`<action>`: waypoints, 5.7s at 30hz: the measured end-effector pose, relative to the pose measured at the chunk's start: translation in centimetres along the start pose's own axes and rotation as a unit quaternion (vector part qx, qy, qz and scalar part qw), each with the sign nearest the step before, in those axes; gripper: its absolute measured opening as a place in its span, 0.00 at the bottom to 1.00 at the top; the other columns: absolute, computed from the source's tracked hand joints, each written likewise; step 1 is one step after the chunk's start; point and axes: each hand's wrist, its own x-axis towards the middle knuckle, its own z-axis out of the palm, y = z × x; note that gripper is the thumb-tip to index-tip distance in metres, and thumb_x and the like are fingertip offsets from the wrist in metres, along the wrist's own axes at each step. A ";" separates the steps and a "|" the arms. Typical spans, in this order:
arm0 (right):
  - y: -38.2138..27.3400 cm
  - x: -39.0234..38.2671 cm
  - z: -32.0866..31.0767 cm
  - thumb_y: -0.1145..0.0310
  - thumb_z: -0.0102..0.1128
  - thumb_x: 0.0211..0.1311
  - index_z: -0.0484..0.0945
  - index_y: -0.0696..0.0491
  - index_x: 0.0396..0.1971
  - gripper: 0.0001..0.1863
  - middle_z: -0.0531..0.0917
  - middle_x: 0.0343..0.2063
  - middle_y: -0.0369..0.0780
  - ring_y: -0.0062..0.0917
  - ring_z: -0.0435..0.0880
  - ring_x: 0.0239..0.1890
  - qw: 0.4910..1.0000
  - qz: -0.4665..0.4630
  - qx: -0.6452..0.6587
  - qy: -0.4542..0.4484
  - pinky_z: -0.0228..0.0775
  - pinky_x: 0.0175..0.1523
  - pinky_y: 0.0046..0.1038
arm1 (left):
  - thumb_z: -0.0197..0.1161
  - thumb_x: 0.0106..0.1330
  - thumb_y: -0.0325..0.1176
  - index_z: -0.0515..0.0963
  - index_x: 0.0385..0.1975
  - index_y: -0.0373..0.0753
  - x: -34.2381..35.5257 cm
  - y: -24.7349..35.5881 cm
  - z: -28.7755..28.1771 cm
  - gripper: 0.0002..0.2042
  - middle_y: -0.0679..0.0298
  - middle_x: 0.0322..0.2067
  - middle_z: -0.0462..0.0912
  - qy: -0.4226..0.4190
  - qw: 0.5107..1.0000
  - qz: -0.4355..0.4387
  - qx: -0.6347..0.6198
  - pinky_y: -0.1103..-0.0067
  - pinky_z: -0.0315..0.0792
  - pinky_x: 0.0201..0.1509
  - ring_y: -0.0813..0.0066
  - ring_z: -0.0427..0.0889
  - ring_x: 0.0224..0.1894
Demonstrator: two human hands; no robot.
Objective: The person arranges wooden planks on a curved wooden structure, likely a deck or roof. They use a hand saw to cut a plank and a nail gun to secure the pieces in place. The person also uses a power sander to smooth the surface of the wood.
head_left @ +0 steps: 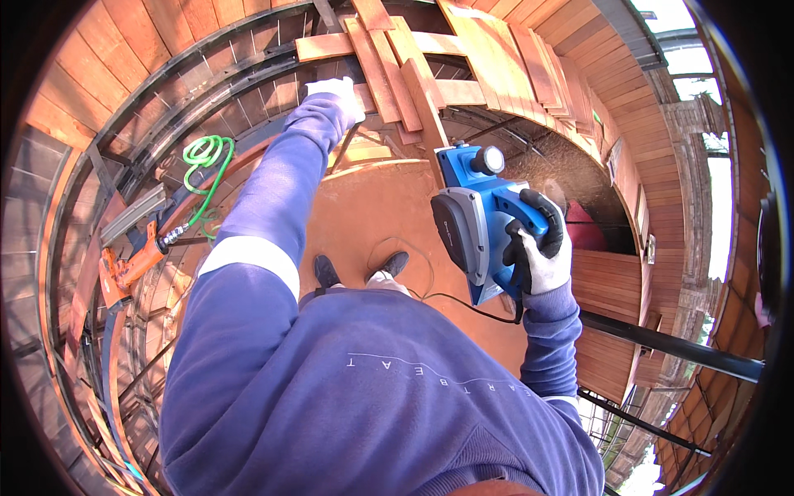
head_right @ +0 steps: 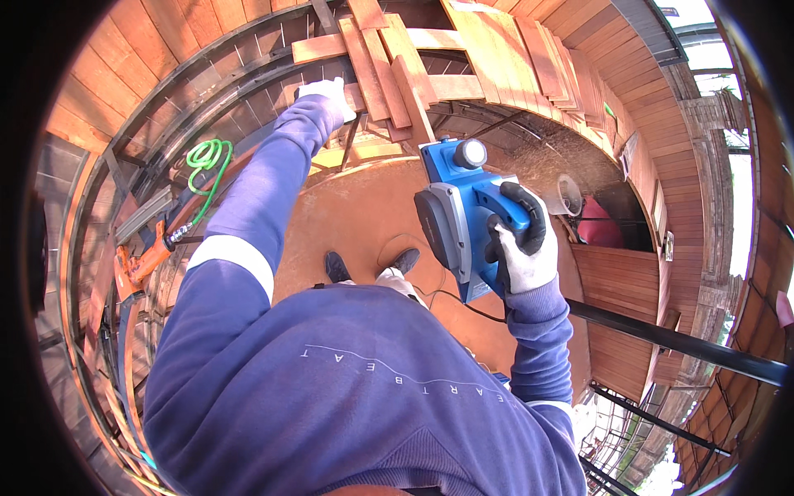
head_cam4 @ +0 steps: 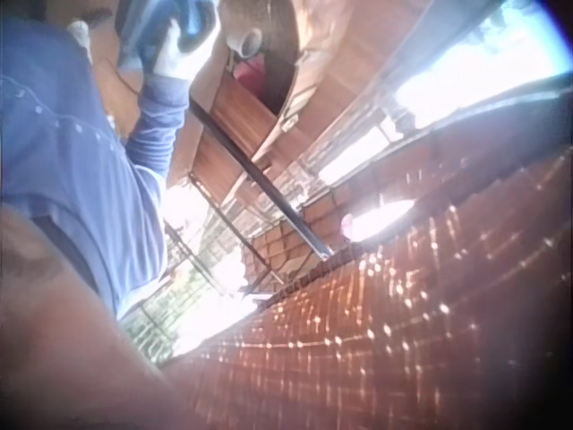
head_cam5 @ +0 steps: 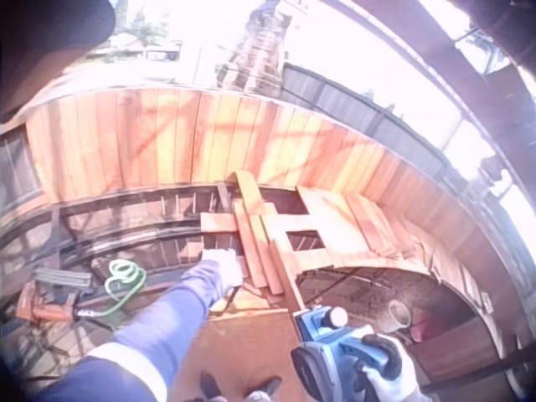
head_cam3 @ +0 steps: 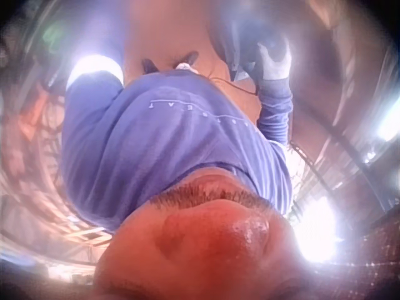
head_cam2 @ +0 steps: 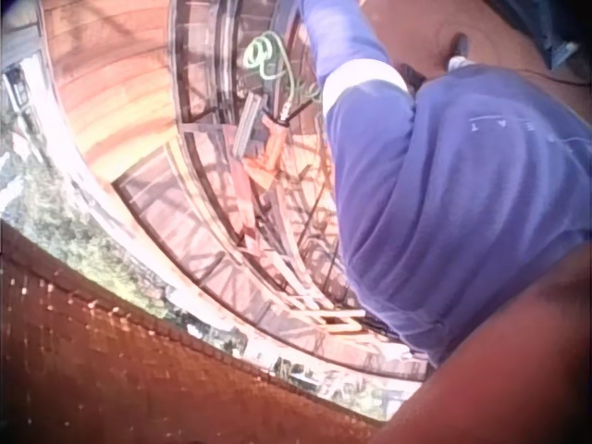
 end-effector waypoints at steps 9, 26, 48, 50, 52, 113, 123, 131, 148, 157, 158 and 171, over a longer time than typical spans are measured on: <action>-3.1 10.3 4.4 0.74 0.65 0.61 0.74 0.52 0.54 0.21 0.81 0.32 0.38 0.18 0.78 0.19 0.999 -0.032 -0.028 -0.005 0.73 0.24 0.22 | 0.66 0.56 0.53 0.69 0.63 0.39 1.8 -0.8 0.6 0.37 0.52 0.58 0.77 -0.029 0.999 0.021 0.002 0.66 0.72 0.62 0.55 0.78 0.59; 0.8 -8.7 -4.8 0.73 0.65 0.60 0.69 0.57 0.61 0.28 0.78 0.49 0.41 0.16 0.77 0.34 0.999 0.014 0.009 0.046 0.73 0.33 0.19 | 0.61 0.60 0.46 0.72 0.60 0.39 1.5 -0.4 0.7 0.29 0.51 0.55 0.80 -0.008 1.000 0.003 0.008 0.67 0.73 0.60 0.56 0.80 0.56; -2.0 1.7 1.7 0.77 0.58 0.62 0.70 0.54 0.59 0.24 0.80 0.33 0.37 0.17 0.74 0.20 0.998 -0.030 -0.041 0.023 0.68 0.26 0.19 | 0.64 0.58 0.47 0.73 0.59 0.40 1.2 -0.3 0.1 0.29 0.54 0.54 0.81 -0.030 1.000 0.007 -0.006 0.66 0.74 0.60 0.57 0.80 0.56; -2.2 3.4 2.3 0.78 0.59 0.62 0.71 0.54 0.58 0.23 0.80 0.33 0.37 0.17 0.74 0.19 0.999 -0.024 -0.040 0.019 0.68 0.25 0.19 | 0.65 0.58 0.48 0.75 0.57 0.40 1.5 -0.6 0.4 0.28 0.54 0.52 0.82 -0.025 1.000 0.006 -0.009 0.66 0.75 0.59 0.56 0.81 0.55; -2.3 5.3 2.7 0.77 0.61 0.62 0.71 0.53 0.58 0.23 0.80 0.33 0.37 0.17 0.74 0.19 0.999 -0.035 -0.040 0.000 0.68 0.24 0.20 | 0.67 0.56 0.47 0.76 0.54 0.40 1.5 -0.6 0.2 0.27 0.53 0.50 0.83 -0.022 1.000 0.011 -0.017 0.66 0.76 0.57 0.55 0.82 0.53; 4.9 49.0 -13.5 0.66 0.75 0.53 0.73 0.50 0.60 0.33 0.85 0.33 0.43 0.26 0.80 0.16 0.997 -0.078 -0.017 -0.022 0.74 0.20 0.30 | 0.68 0.58 0.49 0.49 0.75 0.49 -4.9 5.0 4.8 0.47 0.55 0.75 0.46 0.087 0.972 -0.207 0.071 0.51 0.46 0.75 0.52 0.40 0.78; 5.1 48.7 -13.3 0.64 0.72 0.56 0.71 0.49 0.63 0.34 0.85 0.34 0.43 0.26 0.80 0.18 0.996 -0.060 -0.058 -0.035 0.75 0.23 0.30 | 0.66 0.60 0.45 0.50 0.74 0.49 -4.6 4.6 3.8 0.43 0.55 0.75 0.46 0.066 0.974 -0.211 0.042 0.51 0.50 0.75 0.51 0.42 0.77; 5.1 49.3 -12.9 0.66 0.72 0.57 0.71 0.48 0.62 0.32 0.84 0.31 0.44 0.29 0.79 0.15 0.995 -0.066 -0.066 -0.020 0.72 0.21 0.31 | 0.65 0.62 0.45 0.51 0.74 0.48 -4.3 4.0 4.1 0.42 0.56 0.75 0.47 0.071 0.976 -0.204 0.038 0.51 0.51 0.75 0.52 0.43 0.77; 5.5 49.5 -13.0 0.66 0.72 0.57 0.70 0.48 0.63 0.33 0.83 0.31 0.45 0.29 0.79 0.15 0.995 -0.067 -0.069 -0.022 0.73 0.20 0.32 | 0.62 0.63 0.47 0.51 0.74 0.49 -4.1 4.1 3.8 0.40 0.57 0.75 0.48 0.062 0.974 -0.215 0.028 0.53 0.51 0.75 0.52 0.44 0.77; 5.7 49.6 -13.0 0.64 0.71 0.57 0.69 0.49 0.64 0.34 0.84 0.34 0.45 0.29 0.80 0.17 0.994 -0.068 -0.085 -0.026 0.74 0.22 0.32 | 0.62 0.64 0.47 0.50 0.74 0.49 -3.9 4.4 3.6 0.40 0.58 0.75 0.47 0.053 0.973 -0.221 0.026 0.52 0.51 0.75 0.52 0.43 0.77; 5.7 49.7 -12.9 0.64 0.71 0.58 0.68 0.48 0.65 0.34 0.84 0.32 0.45 0.29 0.80 0.16 0.995 -0.067 -0.076 -0.024 0.73 0.21 0.33 | 0.63 0.64 0.47 0.51 0.74 0.50 -4.0 4.2 3.7 0.40 0.58 0.75 0.47 0.058 0.974 -0.219 0.025 0.51 0.51 0.75 0.52 0.44 0.77; 11.7 27.0 -6.5 0.65 0.69 0.63 0.68 0.56 0.63 0.31 0.82 0.36 0.37 0.16 0.79 0.35 0.971 -0.104 0.119 -0.181 0.73 0.41 0.19 | 0.67 0.57 0.56 0.57 0.71 0.41 -3.5 6.0 -0.8 0.45 0.50 0.67 0.62 -0.007 0.976 -0.181 0.122 0.52 0.55 0.72 0.51 0.59 0.71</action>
